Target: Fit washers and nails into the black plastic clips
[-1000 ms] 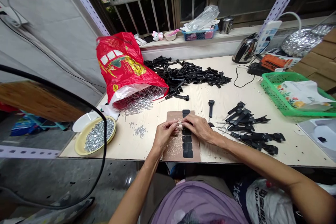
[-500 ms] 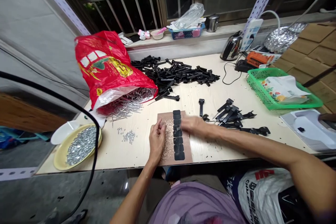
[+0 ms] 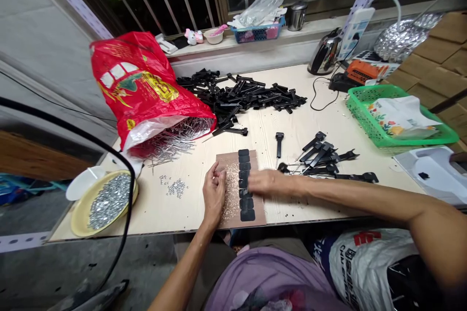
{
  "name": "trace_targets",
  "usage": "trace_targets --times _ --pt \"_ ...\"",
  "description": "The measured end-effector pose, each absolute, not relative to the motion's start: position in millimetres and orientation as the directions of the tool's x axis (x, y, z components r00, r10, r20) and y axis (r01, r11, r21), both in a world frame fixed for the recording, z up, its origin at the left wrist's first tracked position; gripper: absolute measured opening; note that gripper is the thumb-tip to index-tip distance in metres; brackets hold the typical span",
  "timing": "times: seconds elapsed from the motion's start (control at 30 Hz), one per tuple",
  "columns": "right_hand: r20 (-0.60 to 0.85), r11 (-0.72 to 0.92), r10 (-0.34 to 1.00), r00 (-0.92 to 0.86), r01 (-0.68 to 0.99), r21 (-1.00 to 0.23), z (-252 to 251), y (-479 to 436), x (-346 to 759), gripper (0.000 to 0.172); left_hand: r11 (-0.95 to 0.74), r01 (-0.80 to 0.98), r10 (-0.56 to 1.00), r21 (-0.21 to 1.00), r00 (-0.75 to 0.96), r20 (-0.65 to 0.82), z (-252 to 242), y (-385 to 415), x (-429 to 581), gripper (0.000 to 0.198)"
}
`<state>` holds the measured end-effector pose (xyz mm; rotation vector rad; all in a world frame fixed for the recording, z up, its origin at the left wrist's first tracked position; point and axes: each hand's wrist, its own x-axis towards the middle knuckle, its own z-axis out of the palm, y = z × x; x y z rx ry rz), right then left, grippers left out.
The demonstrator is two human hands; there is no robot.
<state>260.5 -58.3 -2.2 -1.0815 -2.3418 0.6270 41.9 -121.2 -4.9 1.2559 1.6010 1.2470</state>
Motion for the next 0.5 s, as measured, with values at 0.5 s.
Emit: trace_targets --times 0.5 --pt "0.340 0.565 0.824 -0.453 0.698 -0.441 -16 -38 276 0.023 0.075 0.334 0.978 0.940 -0.209 -0.003 -4 -121 40 0.054"
